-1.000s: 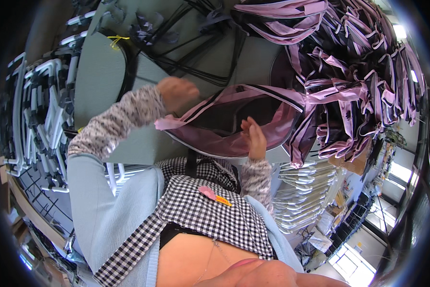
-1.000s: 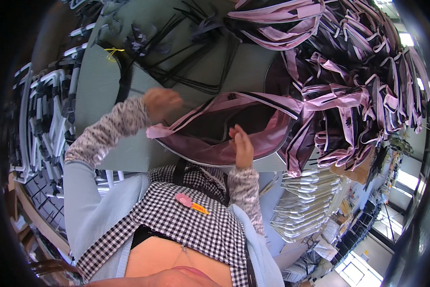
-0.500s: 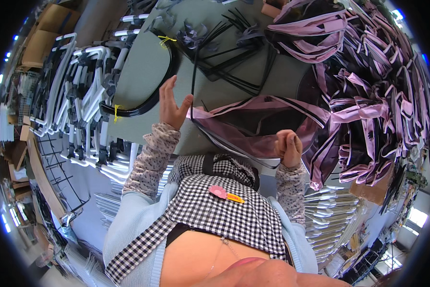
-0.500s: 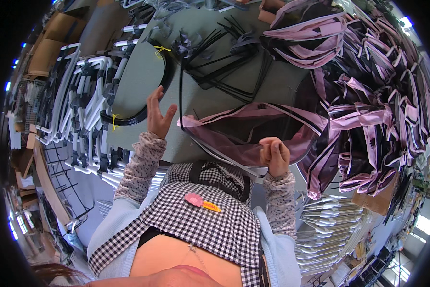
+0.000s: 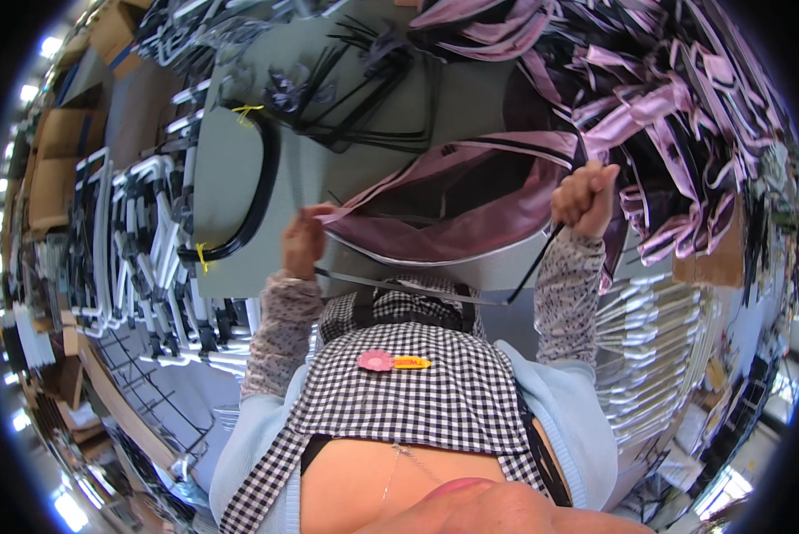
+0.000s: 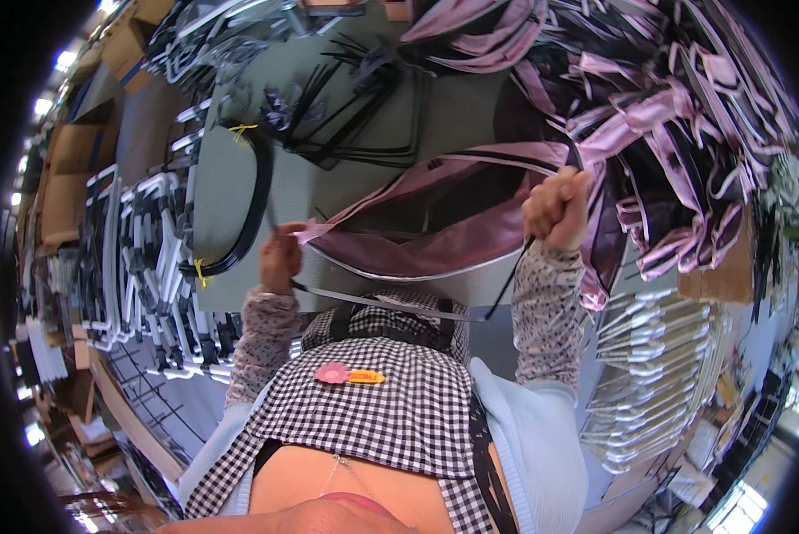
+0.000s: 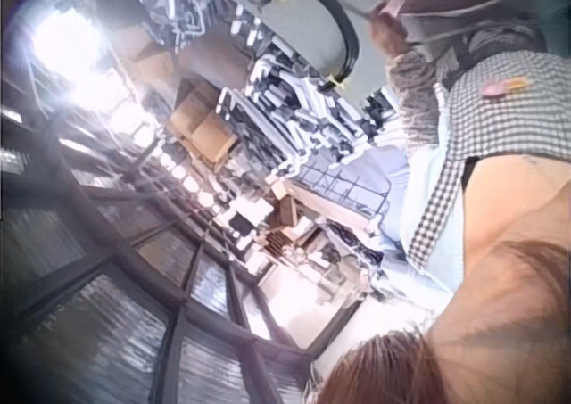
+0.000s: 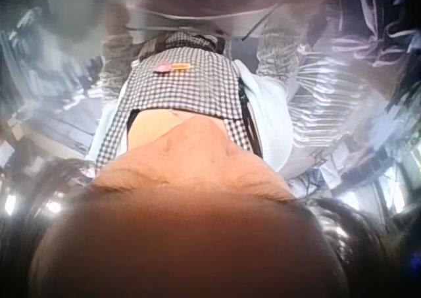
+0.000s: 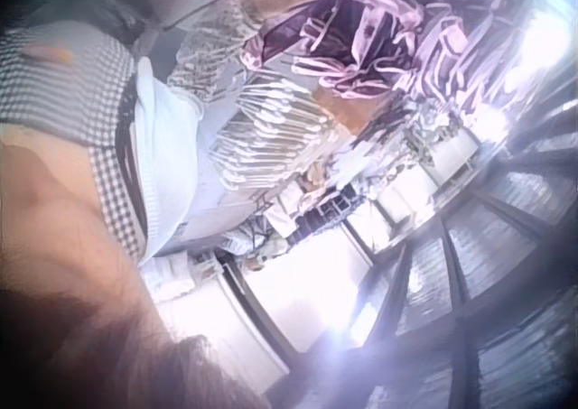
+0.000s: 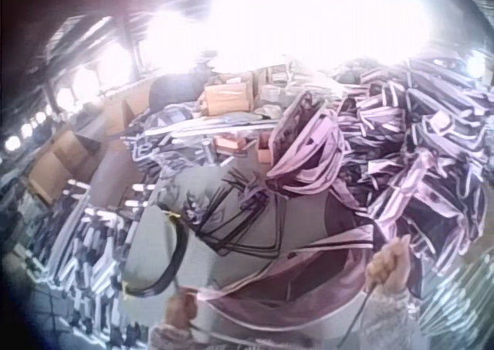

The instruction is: The person inserts black plastic rods into pink fabric bags, then places the bags on a table. The person repeats this process with multiple bags and rods.

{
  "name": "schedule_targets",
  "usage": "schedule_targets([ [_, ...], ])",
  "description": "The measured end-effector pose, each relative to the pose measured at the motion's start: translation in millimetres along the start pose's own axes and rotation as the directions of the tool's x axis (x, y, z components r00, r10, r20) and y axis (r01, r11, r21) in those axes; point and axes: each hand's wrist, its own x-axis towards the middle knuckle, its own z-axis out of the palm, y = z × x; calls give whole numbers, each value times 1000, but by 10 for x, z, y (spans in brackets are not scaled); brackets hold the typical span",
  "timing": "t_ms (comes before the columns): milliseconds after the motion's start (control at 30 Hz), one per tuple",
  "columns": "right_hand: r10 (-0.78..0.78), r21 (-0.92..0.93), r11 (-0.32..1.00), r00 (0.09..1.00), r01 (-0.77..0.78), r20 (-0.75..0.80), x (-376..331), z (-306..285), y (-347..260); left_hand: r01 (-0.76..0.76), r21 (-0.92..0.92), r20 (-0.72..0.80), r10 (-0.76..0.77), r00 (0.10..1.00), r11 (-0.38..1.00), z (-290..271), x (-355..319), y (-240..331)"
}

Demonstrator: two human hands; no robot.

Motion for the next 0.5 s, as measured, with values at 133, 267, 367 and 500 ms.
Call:
schedule_targets([
  [133,-372,216,888,910,406,-183,62,-549,-194,45,-272,-166,-93,982,961,-148,-139,166],
  [267,-360,225,849,835,478,-416,173,-691,-128,-20,-285,-300,-70,951,958,-131,-196,155],
  [367,-35,-30,999,981,29,-192,360,-284,248,-91,-175,-229,49,972,980,-103,-170,205],
  [500,148,-377,915,989,-142,-14,216,-128,668,-169,-122,-83,159,984,978,112,-136,265],
])
